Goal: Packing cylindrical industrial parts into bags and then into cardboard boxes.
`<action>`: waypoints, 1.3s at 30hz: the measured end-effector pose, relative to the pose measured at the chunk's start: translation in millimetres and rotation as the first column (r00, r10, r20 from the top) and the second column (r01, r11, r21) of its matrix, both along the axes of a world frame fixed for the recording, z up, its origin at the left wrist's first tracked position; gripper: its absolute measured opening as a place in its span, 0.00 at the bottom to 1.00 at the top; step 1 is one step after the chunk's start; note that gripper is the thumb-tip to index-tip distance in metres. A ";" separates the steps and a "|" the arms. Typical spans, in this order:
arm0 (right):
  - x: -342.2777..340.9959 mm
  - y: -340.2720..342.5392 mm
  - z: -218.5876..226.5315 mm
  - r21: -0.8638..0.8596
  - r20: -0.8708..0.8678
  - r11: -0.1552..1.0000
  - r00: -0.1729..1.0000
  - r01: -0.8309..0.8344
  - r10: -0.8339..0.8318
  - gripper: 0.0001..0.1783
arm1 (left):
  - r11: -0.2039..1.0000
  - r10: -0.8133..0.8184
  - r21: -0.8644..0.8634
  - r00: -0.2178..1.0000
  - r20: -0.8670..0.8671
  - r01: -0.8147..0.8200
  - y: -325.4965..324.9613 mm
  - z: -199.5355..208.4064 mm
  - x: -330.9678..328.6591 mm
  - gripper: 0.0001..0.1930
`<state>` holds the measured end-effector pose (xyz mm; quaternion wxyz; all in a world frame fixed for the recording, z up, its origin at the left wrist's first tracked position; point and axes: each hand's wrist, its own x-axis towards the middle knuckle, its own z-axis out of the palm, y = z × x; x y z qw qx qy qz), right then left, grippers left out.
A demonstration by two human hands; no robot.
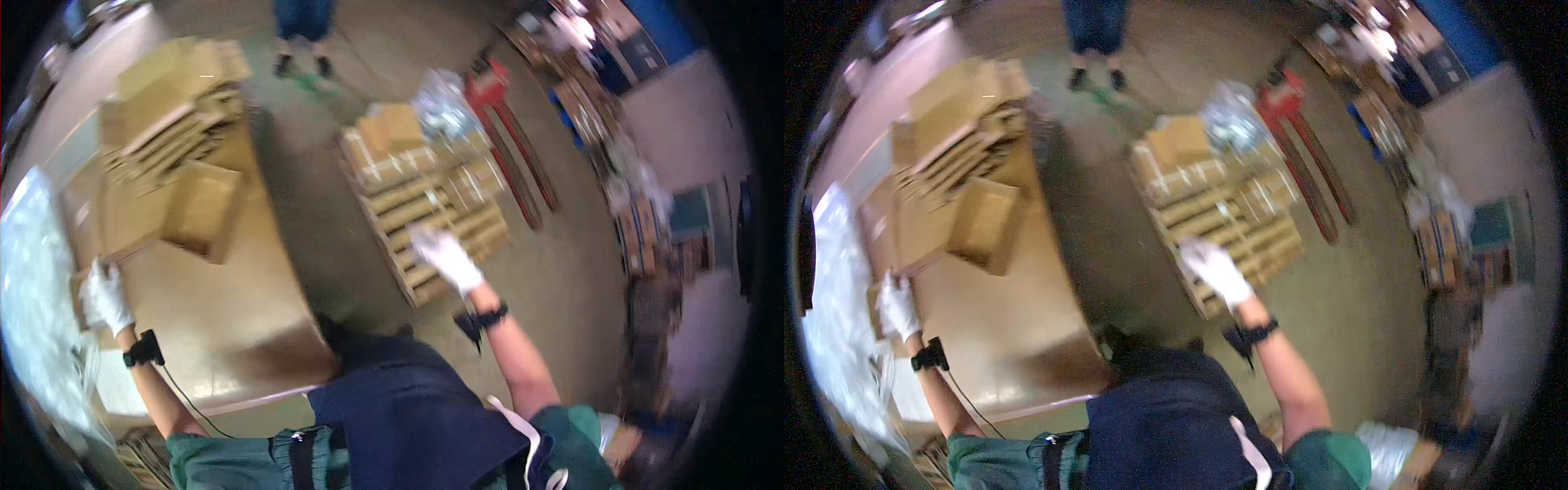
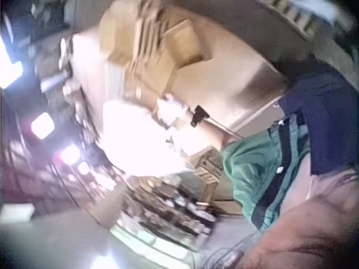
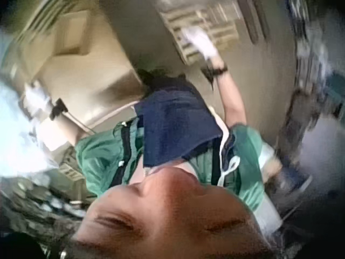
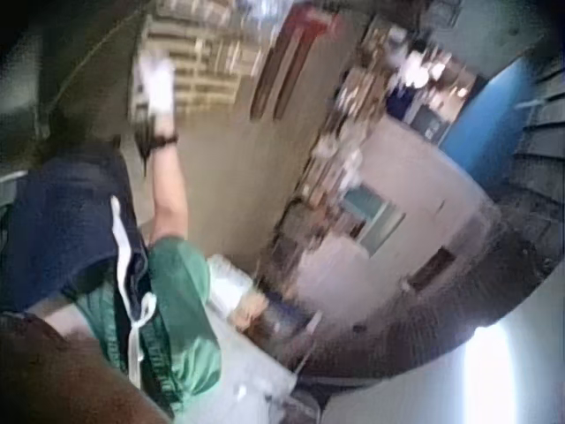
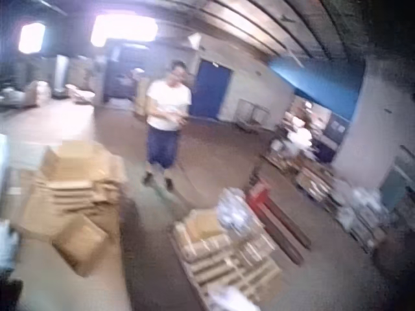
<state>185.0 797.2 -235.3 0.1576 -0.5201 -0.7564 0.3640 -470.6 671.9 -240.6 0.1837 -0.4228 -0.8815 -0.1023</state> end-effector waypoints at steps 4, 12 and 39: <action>-28.6 23.5 106.1 -0.225 -0.487 0.965 0.843 0.131 -0.228 0.23 | 0.936 -0.299 0.207 0.954 0.037 0.285 37.9 30.8 102.9 0.17; 170.3 -100.1 -37.5 -0.390 0.343 0.860 0.814 -0.330 0.468 0.18 | 0.628 -0.753 0.182 0.531 0.389 0.756 52.1 32.3 402.6 0.10; 314.4 25.7 -62.2 -0.528 -0.245 0.848 0.950 0.035 -0.192 0.15 | -0.142 -0.317 -0.073 0.025 0.948 0.987 54.6 -59.7 657.8 0.21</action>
